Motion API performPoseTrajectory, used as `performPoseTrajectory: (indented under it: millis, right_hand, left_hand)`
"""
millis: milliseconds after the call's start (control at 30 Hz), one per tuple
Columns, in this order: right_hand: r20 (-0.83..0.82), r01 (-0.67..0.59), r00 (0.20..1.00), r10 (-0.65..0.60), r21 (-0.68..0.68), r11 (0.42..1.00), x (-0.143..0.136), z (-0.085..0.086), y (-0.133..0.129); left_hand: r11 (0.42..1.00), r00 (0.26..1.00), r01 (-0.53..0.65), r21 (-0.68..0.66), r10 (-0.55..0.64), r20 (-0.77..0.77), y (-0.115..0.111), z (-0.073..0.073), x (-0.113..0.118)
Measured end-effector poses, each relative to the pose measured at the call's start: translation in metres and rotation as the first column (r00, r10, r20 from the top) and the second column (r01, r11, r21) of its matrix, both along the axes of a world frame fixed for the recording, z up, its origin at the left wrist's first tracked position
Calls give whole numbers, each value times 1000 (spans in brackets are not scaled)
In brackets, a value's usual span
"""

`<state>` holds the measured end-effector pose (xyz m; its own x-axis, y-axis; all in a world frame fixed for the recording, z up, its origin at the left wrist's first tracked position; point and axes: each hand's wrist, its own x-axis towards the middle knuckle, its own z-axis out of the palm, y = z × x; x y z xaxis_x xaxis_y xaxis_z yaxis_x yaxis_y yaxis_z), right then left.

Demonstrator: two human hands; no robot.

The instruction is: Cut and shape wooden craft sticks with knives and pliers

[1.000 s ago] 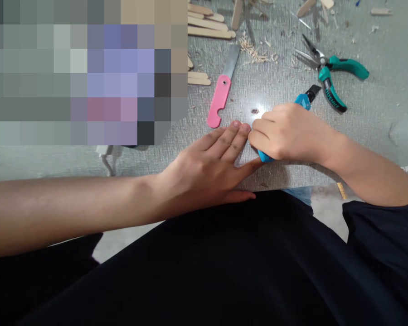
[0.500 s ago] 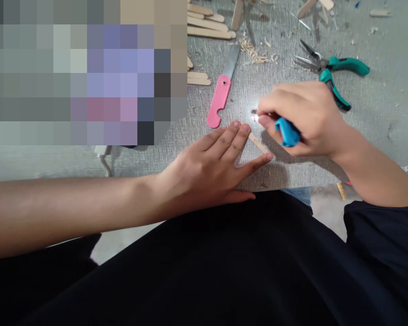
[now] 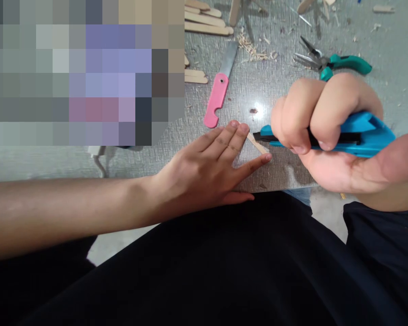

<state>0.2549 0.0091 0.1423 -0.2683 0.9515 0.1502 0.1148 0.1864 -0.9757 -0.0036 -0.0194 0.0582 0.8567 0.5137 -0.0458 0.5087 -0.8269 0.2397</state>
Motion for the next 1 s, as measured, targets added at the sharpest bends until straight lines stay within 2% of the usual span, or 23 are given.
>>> performPoseTrajectory:
  millis: [100,233,400,500,800,1000]
  right_hand:
    - [-143,-50,989,43,-44,998,-1,-3,1]
    - [-185,-64,981,52,-62,996,1,-4,1]
    - [-96,-87,992,82,-48,995,-13,10,6]
    - [-46,-50,998,47,-54,997,-22,18,7]
    - [-56,-76,996,74,-35,996,-22,15,7]
    - [-72,-92,993,88,-59,994,-20,18,5]
  left_hand:
    - [1000,1000,-1,3,1,-11,0,1,0]
    - [1000,1000,-17,-15,17,7,-2,-3,-2]
    - [1000,1000,-4,0,4,1,-2,-5,-3]
    - [1000,999,12,29,-11,-44,0,-3,-2]
    - [1000,1000,-7,-4,7,-17,-1,-3,-2]
    - [998,999,23,63,-26,36,0,-6,-4]
